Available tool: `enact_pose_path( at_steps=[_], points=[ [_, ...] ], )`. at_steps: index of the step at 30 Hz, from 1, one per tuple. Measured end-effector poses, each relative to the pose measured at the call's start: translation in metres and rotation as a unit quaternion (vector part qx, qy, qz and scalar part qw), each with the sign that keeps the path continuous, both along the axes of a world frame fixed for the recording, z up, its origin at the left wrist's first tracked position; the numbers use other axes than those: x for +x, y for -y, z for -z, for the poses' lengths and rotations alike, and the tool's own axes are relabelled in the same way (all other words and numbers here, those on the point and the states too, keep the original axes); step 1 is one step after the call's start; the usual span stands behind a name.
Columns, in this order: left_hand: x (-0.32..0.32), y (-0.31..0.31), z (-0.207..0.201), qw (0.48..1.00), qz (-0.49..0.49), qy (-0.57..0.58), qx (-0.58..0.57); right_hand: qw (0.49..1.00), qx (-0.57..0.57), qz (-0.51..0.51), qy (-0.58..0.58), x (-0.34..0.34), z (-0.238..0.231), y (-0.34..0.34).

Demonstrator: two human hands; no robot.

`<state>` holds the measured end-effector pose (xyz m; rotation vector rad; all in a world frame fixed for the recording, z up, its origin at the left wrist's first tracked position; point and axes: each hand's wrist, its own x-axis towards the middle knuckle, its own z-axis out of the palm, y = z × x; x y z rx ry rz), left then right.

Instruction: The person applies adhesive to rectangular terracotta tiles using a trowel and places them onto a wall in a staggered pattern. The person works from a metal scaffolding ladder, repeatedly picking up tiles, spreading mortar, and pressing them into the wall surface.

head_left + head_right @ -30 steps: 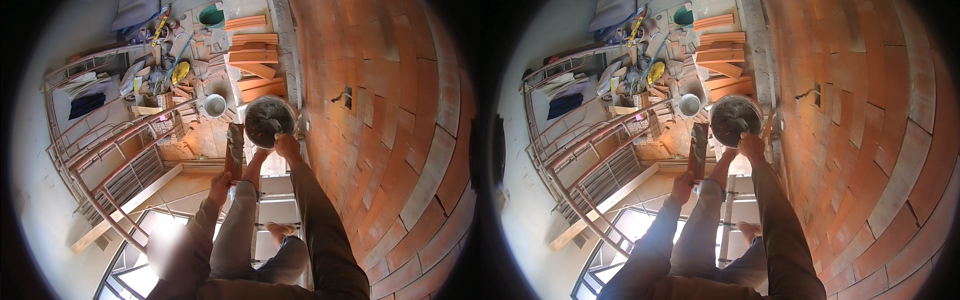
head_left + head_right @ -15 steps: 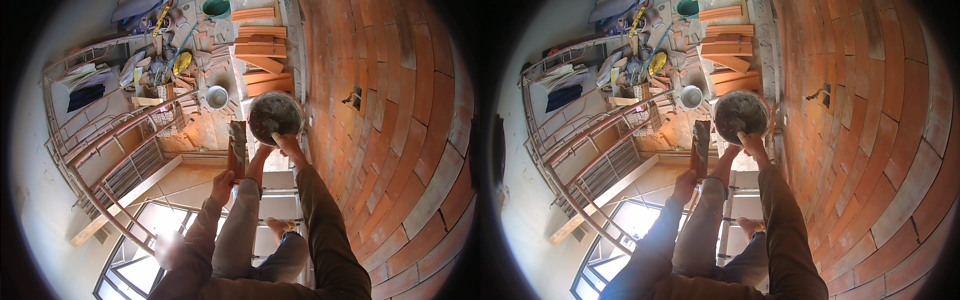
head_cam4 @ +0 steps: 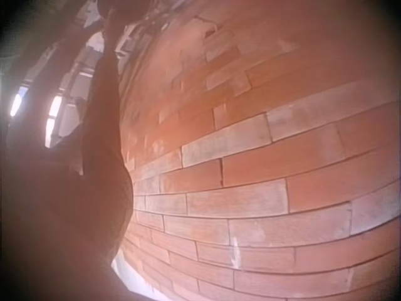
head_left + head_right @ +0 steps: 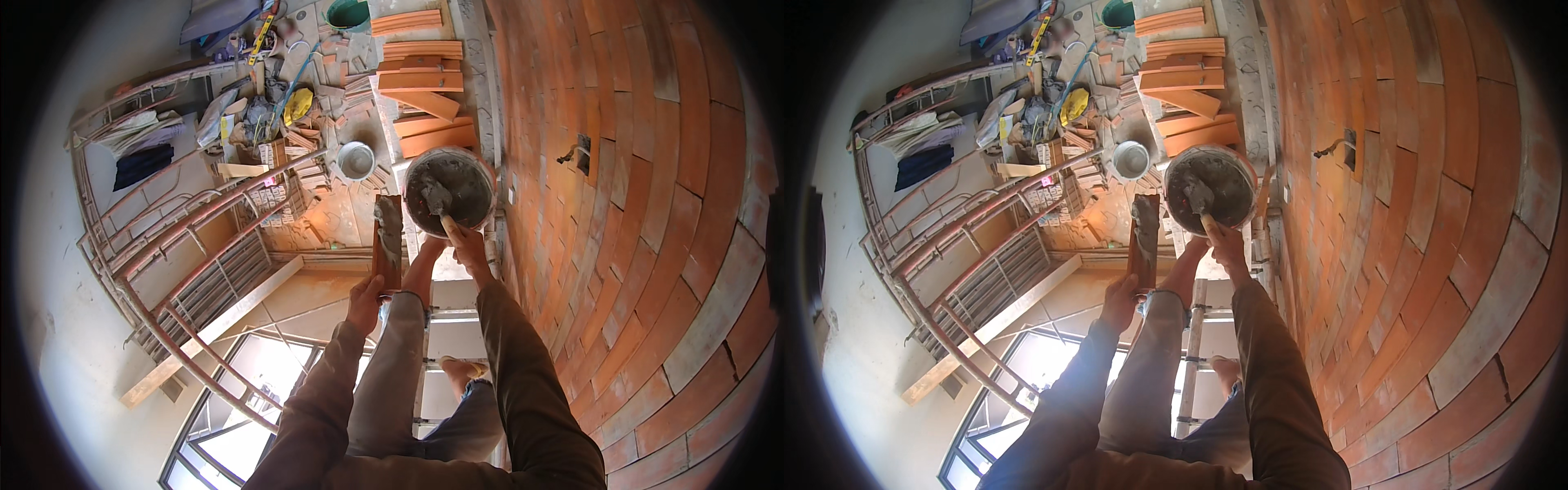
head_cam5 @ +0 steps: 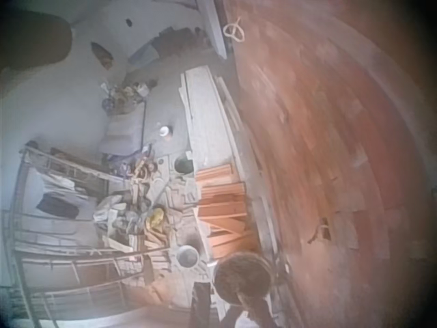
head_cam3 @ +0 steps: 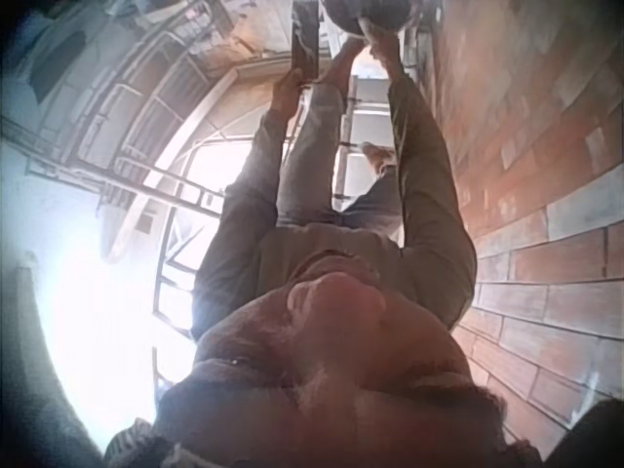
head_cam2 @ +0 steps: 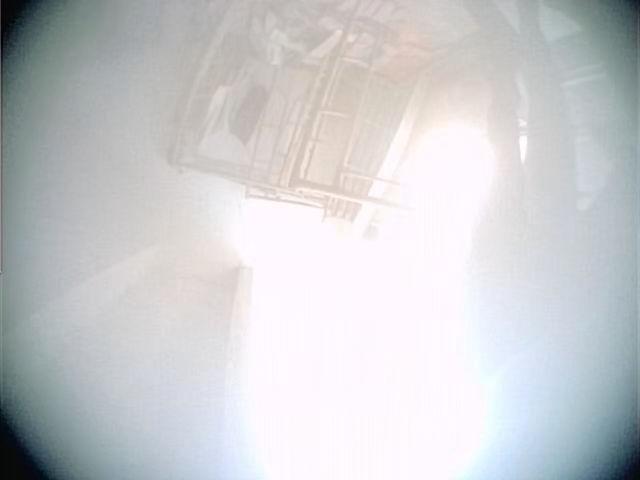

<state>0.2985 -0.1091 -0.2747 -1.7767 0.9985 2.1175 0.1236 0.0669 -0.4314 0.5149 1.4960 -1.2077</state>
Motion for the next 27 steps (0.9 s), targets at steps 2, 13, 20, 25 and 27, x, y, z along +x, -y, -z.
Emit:
enact_pose_path(
  at_steps=[2, 13, 20, 25, 27],
  points=[
    [-0.008, -0.001, 0.001, 1.000, -0.008, -0.014, 0.004, 1.000, -0.006, 0.009, 0.013, 0.000, 0.000, -0.013],
    [-0.038, -0.012, 0.030, 0.992, 0.045, -0.008, -0.117, 0.999, -0.001, 0.006, -0.048, 0.017, -0.117, -0.050],
    [-0.044, -0.020, 0.020, 0.992, 0.057, -0.027, -0.107, 0.984, 0.026, -0.016, -0.174, 0.064, -0.159, -0.067],
    [-0.065, -0.027, -0.005, 0.992, 0.067, -0.026, -0.105, 0.913, 0.042, -0.109, -0.391, 0.085, -0.180, -0.057],
    [-0.071, -0.029, -0.007, 0.992, 0.066, -0.040, -0.097, 0.891, 0.030, -0.120, -0.436, 0.097, -0.178, -0.054]
  ],
)
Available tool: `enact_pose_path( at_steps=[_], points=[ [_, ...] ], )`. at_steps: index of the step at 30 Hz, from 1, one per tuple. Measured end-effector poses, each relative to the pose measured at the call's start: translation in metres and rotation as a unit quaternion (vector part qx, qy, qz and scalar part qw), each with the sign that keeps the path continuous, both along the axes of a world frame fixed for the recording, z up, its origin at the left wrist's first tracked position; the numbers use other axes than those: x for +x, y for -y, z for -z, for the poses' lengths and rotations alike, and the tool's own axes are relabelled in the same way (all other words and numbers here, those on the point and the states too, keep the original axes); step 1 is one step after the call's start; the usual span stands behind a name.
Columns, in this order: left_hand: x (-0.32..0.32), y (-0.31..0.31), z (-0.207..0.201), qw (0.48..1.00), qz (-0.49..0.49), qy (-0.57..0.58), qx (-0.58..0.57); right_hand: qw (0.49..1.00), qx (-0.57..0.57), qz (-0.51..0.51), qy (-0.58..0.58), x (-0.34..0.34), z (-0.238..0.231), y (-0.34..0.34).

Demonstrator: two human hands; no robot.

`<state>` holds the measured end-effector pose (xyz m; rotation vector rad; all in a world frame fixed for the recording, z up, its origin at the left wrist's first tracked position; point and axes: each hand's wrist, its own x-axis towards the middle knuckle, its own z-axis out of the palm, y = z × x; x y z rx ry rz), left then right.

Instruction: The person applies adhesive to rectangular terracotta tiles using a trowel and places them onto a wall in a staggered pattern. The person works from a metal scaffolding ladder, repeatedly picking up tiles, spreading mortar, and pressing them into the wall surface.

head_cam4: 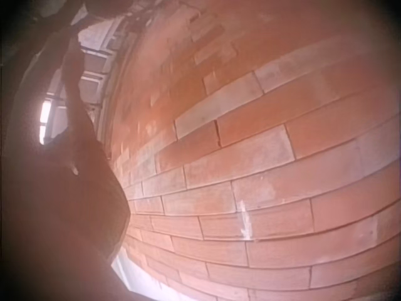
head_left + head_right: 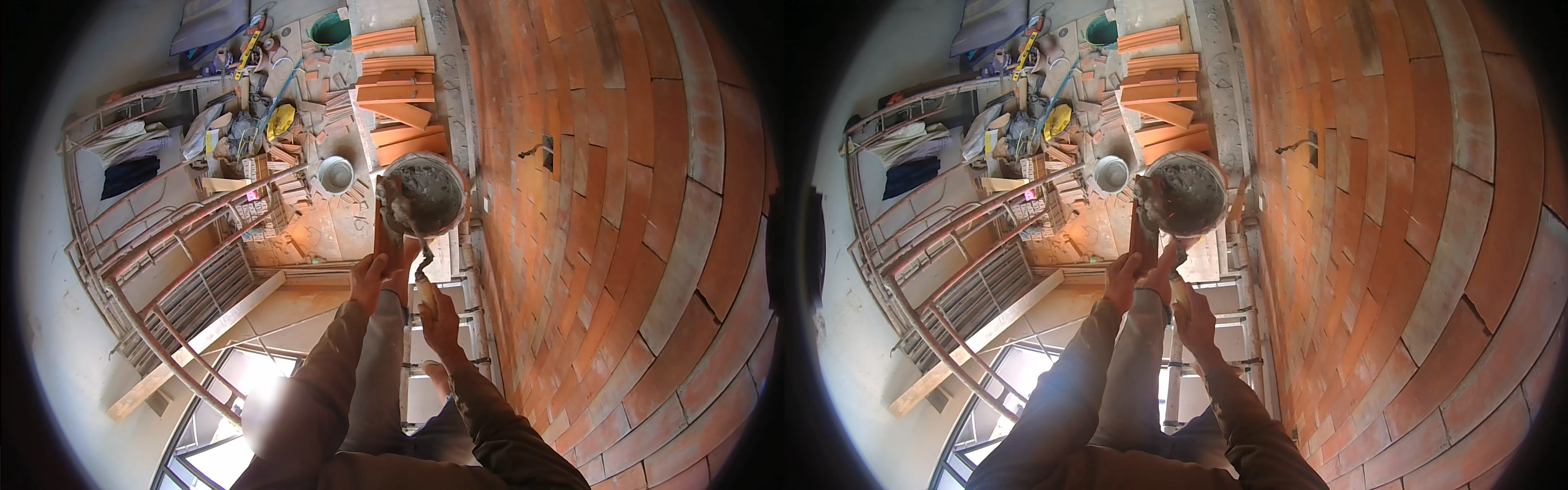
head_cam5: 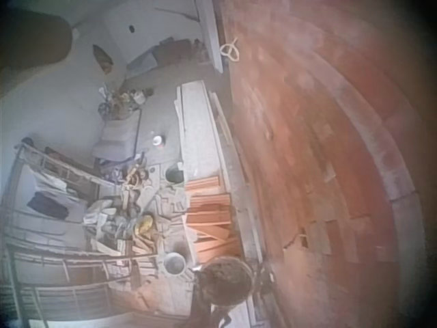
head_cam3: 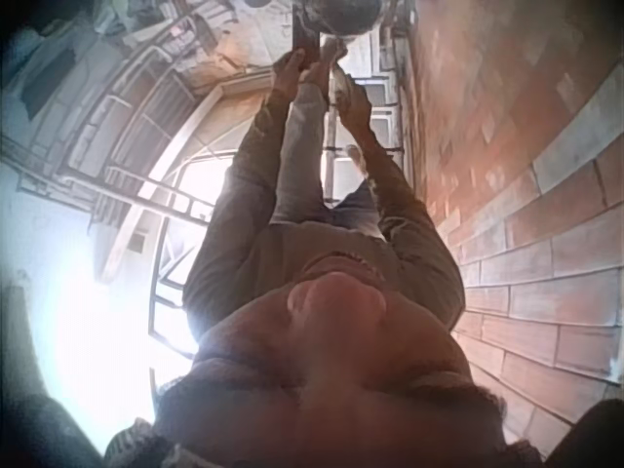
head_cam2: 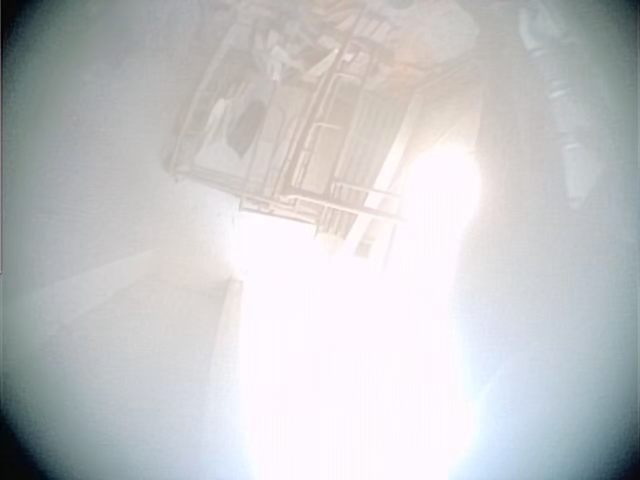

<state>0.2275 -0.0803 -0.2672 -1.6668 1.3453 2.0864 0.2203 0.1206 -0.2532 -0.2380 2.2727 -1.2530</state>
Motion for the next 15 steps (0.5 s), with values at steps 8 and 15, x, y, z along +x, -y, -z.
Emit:
enact_pose_path(
  at_steps=[8, 15],
  points=[
    [0.001, 0.014, 0.015, 0.999, 0.032, -0.032, 0.019, 0.995, 0.063, -0.073, 0.005, 0.029, -0.020, -0.038],
    [0.017, 0.035, 0.017, 0.997, 0.060, -0.039, 0.014, 0.998, 0.015, -0.039, 0.053, 0.003, -0.032, -0.072]
  ],
)
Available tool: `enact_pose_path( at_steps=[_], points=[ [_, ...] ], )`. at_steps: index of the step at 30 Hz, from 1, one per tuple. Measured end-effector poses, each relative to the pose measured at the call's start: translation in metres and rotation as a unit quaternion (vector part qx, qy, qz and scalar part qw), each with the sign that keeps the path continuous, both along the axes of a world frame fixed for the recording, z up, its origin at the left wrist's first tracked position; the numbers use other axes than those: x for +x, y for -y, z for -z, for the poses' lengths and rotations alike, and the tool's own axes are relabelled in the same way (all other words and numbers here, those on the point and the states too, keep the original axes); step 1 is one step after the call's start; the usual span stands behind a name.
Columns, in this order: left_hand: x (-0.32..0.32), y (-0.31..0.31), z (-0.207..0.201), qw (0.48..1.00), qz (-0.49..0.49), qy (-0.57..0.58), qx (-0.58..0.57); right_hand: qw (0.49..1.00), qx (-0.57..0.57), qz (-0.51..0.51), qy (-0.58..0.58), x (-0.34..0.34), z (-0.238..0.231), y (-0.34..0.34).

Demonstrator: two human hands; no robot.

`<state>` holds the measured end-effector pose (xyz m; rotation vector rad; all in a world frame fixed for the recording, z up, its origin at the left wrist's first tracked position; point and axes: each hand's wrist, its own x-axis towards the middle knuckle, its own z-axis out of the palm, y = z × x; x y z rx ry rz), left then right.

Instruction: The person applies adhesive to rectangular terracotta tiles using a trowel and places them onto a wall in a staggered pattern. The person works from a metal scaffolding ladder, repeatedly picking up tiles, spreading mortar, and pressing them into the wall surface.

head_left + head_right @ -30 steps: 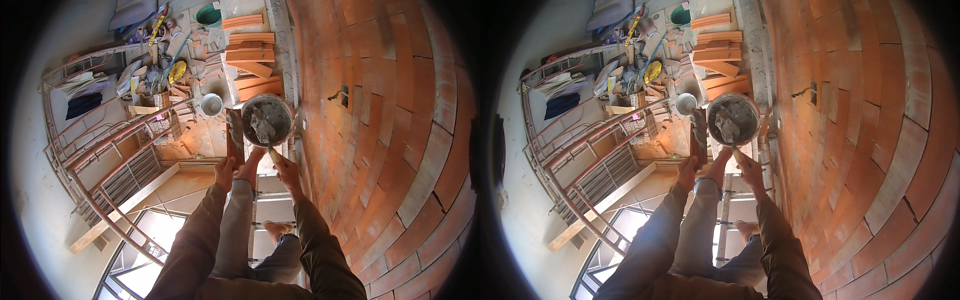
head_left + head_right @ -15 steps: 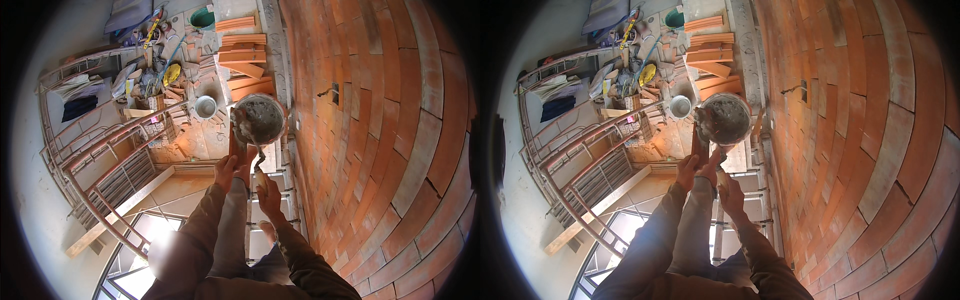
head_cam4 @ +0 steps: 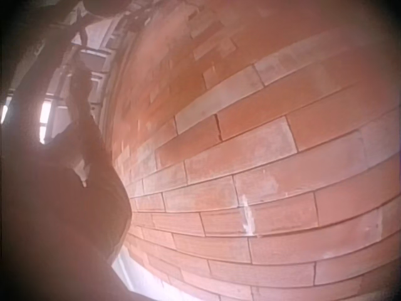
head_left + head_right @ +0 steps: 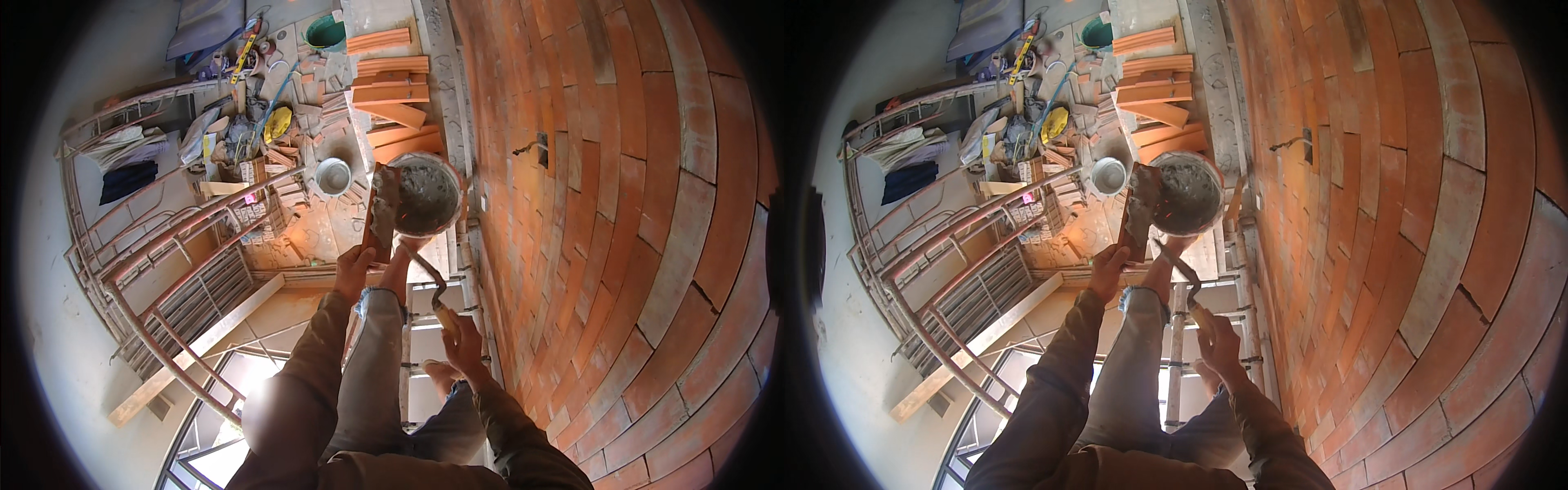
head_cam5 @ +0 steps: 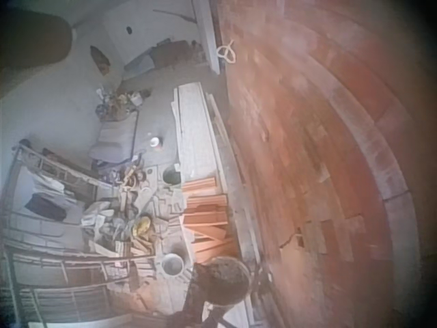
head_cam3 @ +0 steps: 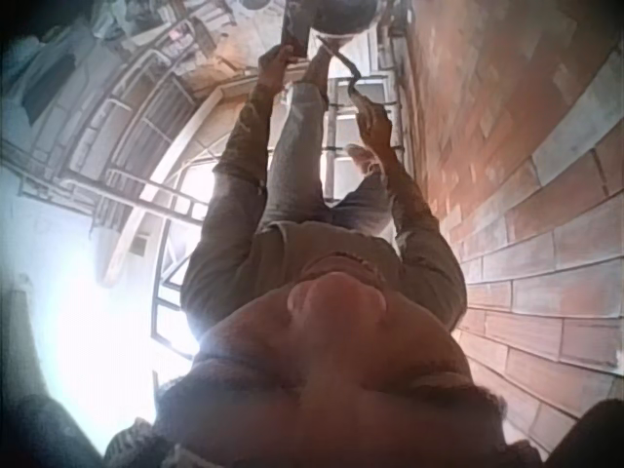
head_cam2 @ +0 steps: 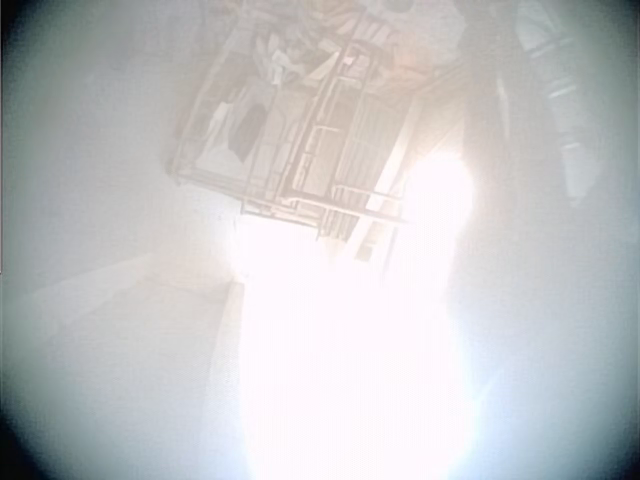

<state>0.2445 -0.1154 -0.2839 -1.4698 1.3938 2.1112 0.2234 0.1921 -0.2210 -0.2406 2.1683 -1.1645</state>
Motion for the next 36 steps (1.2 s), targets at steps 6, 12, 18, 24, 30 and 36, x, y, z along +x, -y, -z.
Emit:
enact_pose_path(
  at_steps=[6, 12, 18, 24, 30, 36],
  points=[
    [0.038, 0.005, 0.003, 0.997, -0.021, 0.028, 0.066, 0.998, 0.052, 0.022, 0.019, -0.064, 0.092, 0.060],
    [0.057, -0.003, -0.015, 0.997, -0.020, 0.045, 0.066, 0.960, 0.273, -0.044, 0.046, -0.130, 0.189, 0.143],
    [0.062, -0.007, -0.023, 0.994, -0.048, 0.074, 0.058, 0.960, 0.228, -0.157, 0.030, -0.162, 0.202, 0.173],
    [0.064, -0.004, -0.020, 0.992, -0.075, 0.060, 0.078, 0.958, 0.212, -0.177, 0.077, -0.162, 0.185, 0.175],
    [0.059, 0.004, -0.019, 0.993, -0.057, 0.070, 0.077, 0.930, 0.351, -0.107, 0.035, -0.146, 0.174, 0.176],
    [0.051, 0.003, -0.023, 0.992, -0.060, 0.072, 0.088, 0.939, 0.323, -0.097, 0.068, -0.146, 0.206, 0.162]
  ],
)
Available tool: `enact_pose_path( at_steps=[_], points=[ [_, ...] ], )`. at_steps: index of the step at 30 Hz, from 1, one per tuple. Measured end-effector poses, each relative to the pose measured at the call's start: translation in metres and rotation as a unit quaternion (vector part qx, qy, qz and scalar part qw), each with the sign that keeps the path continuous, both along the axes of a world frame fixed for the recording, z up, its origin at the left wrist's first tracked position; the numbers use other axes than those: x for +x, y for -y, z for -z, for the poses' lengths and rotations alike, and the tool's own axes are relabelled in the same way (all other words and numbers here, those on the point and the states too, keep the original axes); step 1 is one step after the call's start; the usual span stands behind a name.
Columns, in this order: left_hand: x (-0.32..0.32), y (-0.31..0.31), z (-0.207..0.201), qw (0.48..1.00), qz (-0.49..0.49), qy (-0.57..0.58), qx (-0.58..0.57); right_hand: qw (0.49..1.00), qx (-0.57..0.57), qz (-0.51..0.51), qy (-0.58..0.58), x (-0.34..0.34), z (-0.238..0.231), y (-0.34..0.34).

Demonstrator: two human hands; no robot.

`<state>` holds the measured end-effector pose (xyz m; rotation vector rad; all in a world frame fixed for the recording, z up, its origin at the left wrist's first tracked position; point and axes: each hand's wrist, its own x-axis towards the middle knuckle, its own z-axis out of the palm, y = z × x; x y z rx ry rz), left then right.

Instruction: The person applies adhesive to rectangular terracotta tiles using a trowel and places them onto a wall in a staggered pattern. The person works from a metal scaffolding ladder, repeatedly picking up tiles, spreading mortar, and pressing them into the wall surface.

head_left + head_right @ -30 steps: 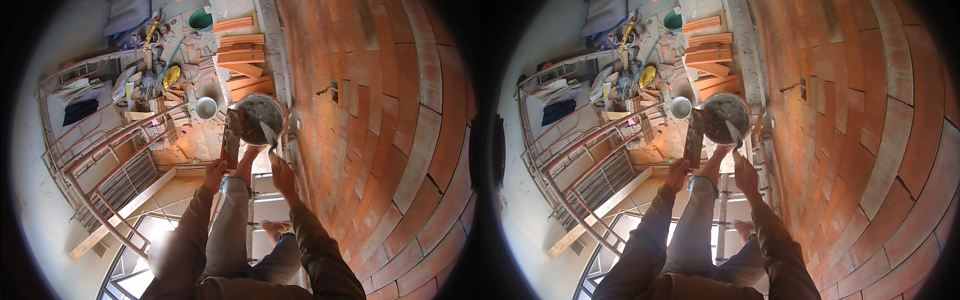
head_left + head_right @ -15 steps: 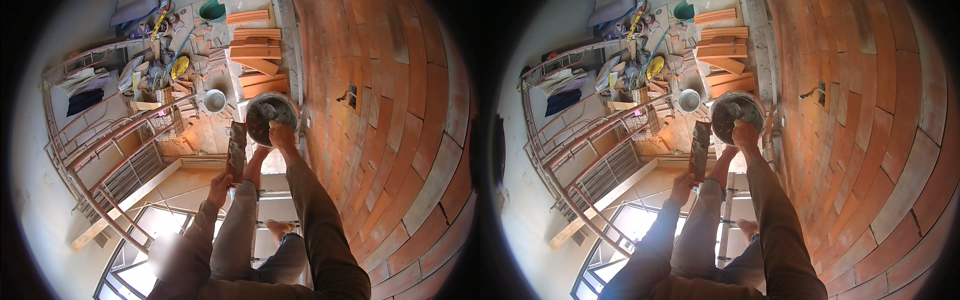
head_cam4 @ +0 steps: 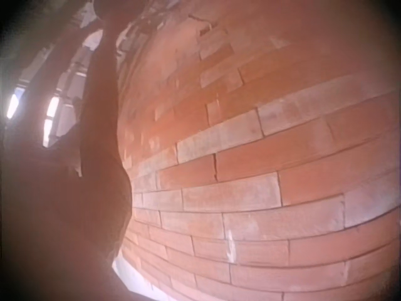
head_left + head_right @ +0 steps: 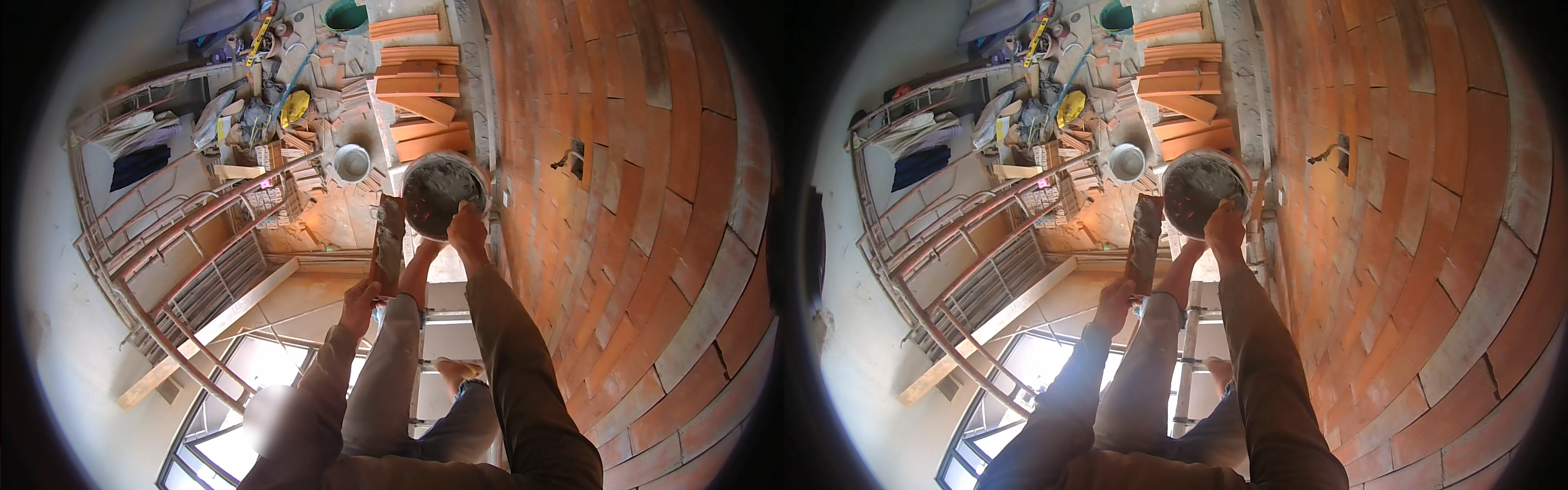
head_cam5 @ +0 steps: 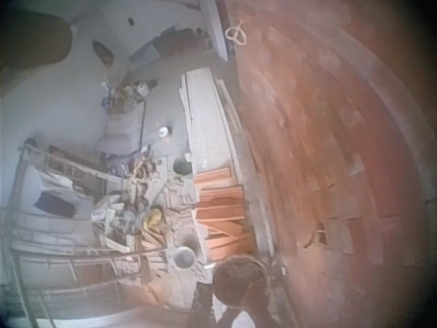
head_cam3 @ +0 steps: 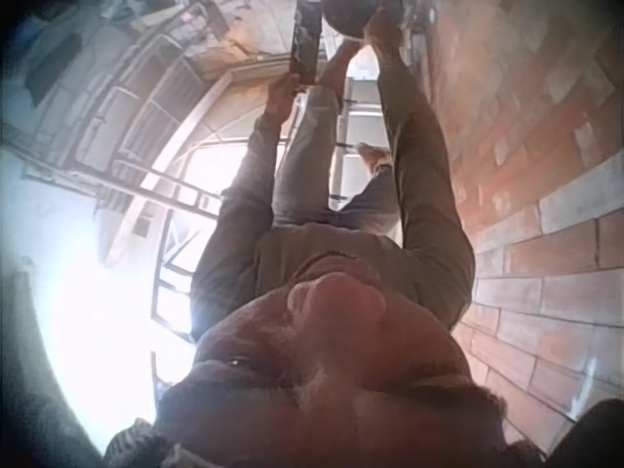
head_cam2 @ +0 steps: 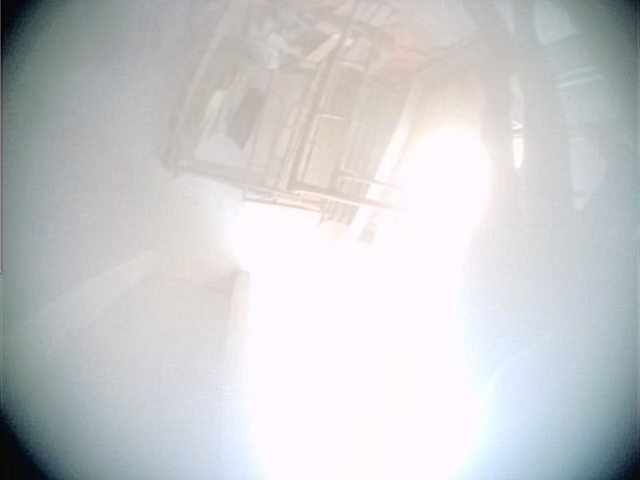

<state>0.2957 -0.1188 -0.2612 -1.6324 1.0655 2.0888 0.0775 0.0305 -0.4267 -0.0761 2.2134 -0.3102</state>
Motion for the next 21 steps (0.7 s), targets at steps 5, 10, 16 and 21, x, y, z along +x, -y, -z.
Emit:
enact_pose_path(
  at_steps=[5, 10, 16, 21],
  points=[
    [-0.005, -0.001, -0.003, 1.000, 0.001, -0.002, -0.004, 0.995, -0.032, -0.087, 0.047, -0.015, -0.016, 0.005],
    [-0.005, -0.001, -0.004, 1.000, 0.001, -0.002, 0.006, 1.000, -0.002, -0.002, 0.024, -0.007, -0.019, -0.003],
    [-0.001, -0.001, -0.002, 1.000, 0.013, 0.005, 0.000, 0.995, -0.076, -0.043, 0.040, -0.015, -0.022, -0.004],
    [0.000, -0.005, 0.001, 1.000, -0.009, 0.004, 0.001, 0.993, -0.098, -0.030, 0.058, -0.003, -0.004, -0.011]
  ],
)
